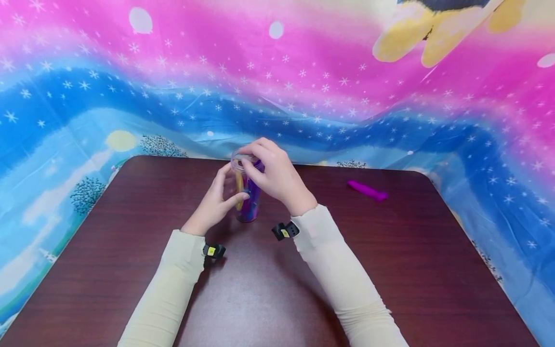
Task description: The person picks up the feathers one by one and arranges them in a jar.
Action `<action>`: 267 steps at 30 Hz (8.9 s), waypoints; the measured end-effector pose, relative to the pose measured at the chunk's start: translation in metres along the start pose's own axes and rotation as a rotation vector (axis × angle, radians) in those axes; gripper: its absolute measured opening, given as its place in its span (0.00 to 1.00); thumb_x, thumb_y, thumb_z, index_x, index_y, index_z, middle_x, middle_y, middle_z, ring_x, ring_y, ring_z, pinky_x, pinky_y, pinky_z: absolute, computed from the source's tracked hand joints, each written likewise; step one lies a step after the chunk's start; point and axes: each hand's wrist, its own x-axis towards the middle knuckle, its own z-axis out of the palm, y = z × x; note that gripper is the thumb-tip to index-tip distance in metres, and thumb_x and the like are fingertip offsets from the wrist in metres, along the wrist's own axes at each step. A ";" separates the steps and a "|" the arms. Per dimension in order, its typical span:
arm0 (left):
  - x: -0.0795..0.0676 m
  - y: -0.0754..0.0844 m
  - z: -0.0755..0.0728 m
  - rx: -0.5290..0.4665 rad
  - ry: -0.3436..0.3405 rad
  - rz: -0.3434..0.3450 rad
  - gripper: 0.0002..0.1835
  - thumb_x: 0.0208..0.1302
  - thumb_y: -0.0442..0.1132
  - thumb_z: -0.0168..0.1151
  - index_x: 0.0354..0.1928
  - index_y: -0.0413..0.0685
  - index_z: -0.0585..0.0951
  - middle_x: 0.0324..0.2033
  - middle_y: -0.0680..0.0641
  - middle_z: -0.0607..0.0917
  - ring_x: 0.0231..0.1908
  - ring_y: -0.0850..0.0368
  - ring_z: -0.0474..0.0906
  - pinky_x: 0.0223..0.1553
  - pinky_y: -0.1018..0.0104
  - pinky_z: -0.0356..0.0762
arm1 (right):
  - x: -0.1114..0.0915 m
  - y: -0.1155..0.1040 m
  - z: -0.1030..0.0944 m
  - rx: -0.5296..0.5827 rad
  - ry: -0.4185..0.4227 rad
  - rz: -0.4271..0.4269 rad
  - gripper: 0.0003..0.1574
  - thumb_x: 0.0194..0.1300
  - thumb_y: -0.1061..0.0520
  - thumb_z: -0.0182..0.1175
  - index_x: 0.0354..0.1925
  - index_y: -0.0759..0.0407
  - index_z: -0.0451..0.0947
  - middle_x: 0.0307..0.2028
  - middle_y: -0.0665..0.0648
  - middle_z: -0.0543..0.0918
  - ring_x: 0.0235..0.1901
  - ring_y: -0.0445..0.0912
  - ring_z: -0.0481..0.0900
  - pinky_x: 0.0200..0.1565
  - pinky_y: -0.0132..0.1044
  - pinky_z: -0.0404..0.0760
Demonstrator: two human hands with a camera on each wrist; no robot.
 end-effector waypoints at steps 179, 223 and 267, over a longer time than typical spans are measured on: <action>0.002 -0.007 -0.001 0.028 0.015 -0.025 0.45 0.69 0.42 0.67 0.79 0.58 0.50 0.68 0.38 0.66 0.68 0.38 0.68 0.66 0.39 0.69 | -0.152 0.215 -0.097 -0.554 -0.489 0.891 0.11 0.67 0.64 0.59 0.38 0.74 0.81 0.33 0.74 0.83 0.26 0.59 0.81 0.33 0.55 0.81; 0.002 -0.007 0.001 0.034 0.022 0.002 0.44 0.69 0.40 0.67 0.79 0.56 0.51 0.66 0.37 0.67 0.67 0.36 0.69 0.66 0.39 0.69 | -0.160 0.217 -0.101 -0.621 -0.425 0.832 0.17 0.75 0.69 0.44 0.39 0.71 0.82 0.40 0.77 0.84 0.38 0.70 0.83 0.39 0.64 0.82; 0.000 -0.006 0.000 0.049 0.026 -0.020 0.45 0.69 0.41 0.67 0.79 0.57 0.50 0.68 0.38 0.66 0.68 0.37 0.68 0.66 0.41 0.70 | -0.142 0.199 -0.095 -0.389 -0.005 0.839 0.15 0.75 0.64 0.54 0.52 0.72 0.81 0.48 0.74 0.83 0.44 0.65 0.83 0.45 0.58 0.82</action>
